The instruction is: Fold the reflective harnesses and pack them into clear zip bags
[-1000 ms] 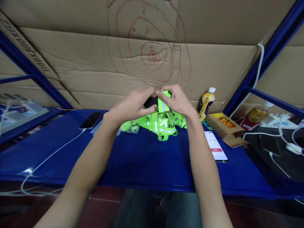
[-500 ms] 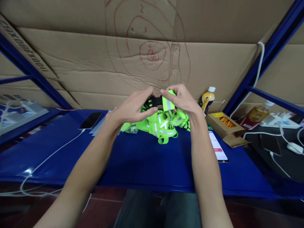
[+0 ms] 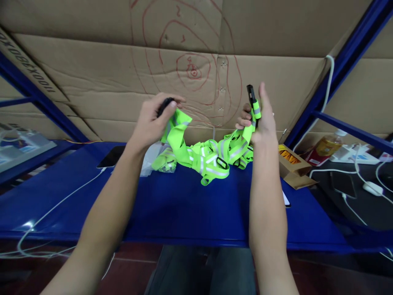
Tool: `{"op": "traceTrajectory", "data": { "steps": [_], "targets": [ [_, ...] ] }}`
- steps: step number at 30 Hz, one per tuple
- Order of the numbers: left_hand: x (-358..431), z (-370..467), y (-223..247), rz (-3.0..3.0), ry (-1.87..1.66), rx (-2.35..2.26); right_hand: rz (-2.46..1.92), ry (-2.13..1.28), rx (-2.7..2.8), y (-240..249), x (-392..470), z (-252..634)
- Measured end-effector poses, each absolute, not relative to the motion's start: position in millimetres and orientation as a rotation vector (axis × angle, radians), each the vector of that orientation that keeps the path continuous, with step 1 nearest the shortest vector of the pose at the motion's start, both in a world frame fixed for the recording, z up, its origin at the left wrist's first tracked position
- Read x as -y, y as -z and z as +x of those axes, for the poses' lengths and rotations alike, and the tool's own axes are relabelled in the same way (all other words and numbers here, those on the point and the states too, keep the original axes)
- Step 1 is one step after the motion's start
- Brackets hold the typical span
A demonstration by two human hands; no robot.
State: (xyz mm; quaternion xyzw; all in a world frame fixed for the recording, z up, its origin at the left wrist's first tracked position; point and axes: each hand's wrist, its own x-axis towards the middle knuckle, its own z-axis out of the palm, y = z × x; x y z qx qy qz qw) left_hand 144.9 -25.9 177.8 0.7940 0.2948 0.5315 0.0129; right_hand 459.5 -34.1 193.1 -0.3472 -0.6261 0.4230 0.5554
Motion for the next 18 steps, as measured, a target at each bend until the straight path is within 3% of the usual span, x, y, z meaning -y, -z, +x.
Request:
{"op": "traceTrajectory", "data": {
  "steps": [4, 11, 18],
  "targets": [
    [-7, 135, -166, 2.021, -1.895, -0.912, -0.732, -0.957, 1.532, -186, 30, 450],
    [-35, 100, -167, 1.588, -1.966, -0.857, -0.673, -0.845, 1.245, -184, 27, 438],
    [-86, -26, -158, 1.372, -2.112, -1.023, -0.543, -0.628, 0.919, -188, 47, 512]
  ]
}}
